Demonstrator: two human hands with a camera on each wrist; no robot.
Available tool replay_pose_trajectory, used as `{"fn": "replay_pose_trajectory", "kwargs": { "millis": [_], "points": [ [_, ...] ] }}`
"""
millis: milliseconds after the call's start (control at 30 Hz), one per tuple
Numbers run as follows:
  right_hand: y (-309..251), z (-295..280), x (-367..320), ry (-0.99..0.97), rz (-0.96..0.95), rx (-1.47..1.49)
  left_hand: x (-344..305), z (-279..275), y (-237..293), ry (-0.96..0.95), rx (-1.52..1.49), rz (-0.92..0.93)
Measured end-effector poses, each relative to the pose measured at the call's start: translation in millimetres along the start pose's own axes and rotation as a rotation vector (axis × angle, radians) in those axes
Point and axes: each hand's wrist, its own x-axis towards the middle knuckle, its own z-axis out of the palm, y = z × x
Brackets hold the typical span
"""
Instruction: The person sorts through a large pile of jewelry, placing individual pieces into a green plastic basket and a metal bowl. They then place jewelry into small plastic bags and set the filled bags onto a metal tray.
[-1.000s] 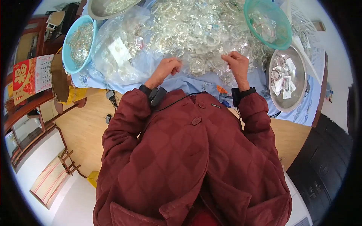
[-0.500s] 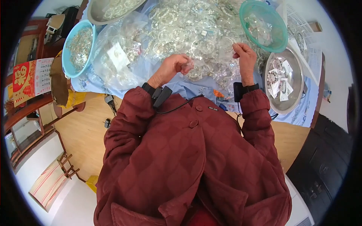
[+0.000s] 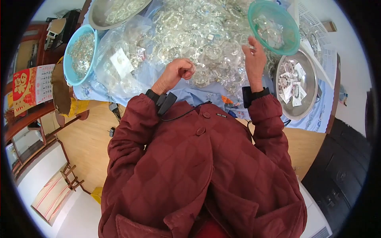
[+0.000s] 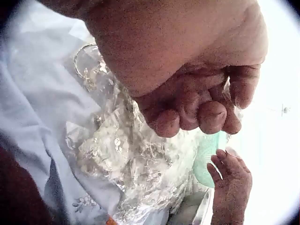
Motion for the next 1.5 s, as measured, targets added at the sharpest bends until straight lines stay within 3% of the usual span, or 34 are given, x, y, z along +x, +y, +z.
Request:
{"fn": "replay_pose_trajectory", "kwargs": {
  "millis": [100,167,267,333,533,667,733,833,900,933,1000,1067,1200,1267,1400,1500],
  "points": [
    [-23.8,6.8,-12.3,-0.564,0.316,0.476,1.6,2.4,-2.4,0.014,-0.042,-0.005],
    [-54.2,13.0,-23.7,-0.846,0.699,0.778,3.9,1.4,-2.9,-0.002,-0.018,-0.010],
    [-67.7,17.9,-34.7,-0.869,0.777,0.855,2.6,-0.3,-3.7,-0.021,0.029,-0.019],
    [-67.7,20.9,-37.7,-0.884,0.817,0.894,-0.6,0.6,-6.2,0.102,0.151,0.039],
    [-54.1,26.3,-42.7,-0.805,0.688,0.738,-3.7,31.0,6.9,0.211,0.071,0.056],
    [-57.9,24.6,-45.2,-0.793,0.615,0.668,4.7,25.8,-8.4,0.257,0.162,-0.007],
    [-56.2,22.0,-46.0,-0.803,0.543,0.561,11.8,10.3,-15.2,0.205,0.378,0.024],
    [-46.7,28.4,-50.5,-0.731,0.453,0.497,10.8,26.6,-4.7,0.303,0.435,0.019],
    [-58.5,20.2,-48.7,-0.735,0.715,0.822,12.1,23.1,-7.3,0.319,0.424,0.014],
    [-55.1,20.4,-48.8,-0.687,0.696,0.814,15.2,20.1,-9.0,0.322,0.429,0.006],
    [-45.2,21.0,-51.5,-0.873,0.735,0.786,16.4,24.5,-10.1,0.278,0.372,0.008],
    [-43.6,14.3,-49.0,-0.823,0.723,0.791,16.3,27.2,-10.2,0.285,0.232,-0.011],
    [-38.5,6.9,-48.2,-0.718,0.611,0.805,21.2,24.5,-3.8,0.330,0.391,0.051],
    [-40.1,-0.1,-39.7,-0.663,0.647,0.777,24.3,18.2,0.2,0.307,0.236,0.100],
    [-38.5,-14.9,-26.8,-0.550,0.720,0.836,20.2,6.9,14.1,0.384,0.202,0.116],
    [-28.3,-26.8,-13.8,-0.528,0.767,0.865,13.4,-13.0,6.3,0.524,0.134,0.113]
  ]
}}
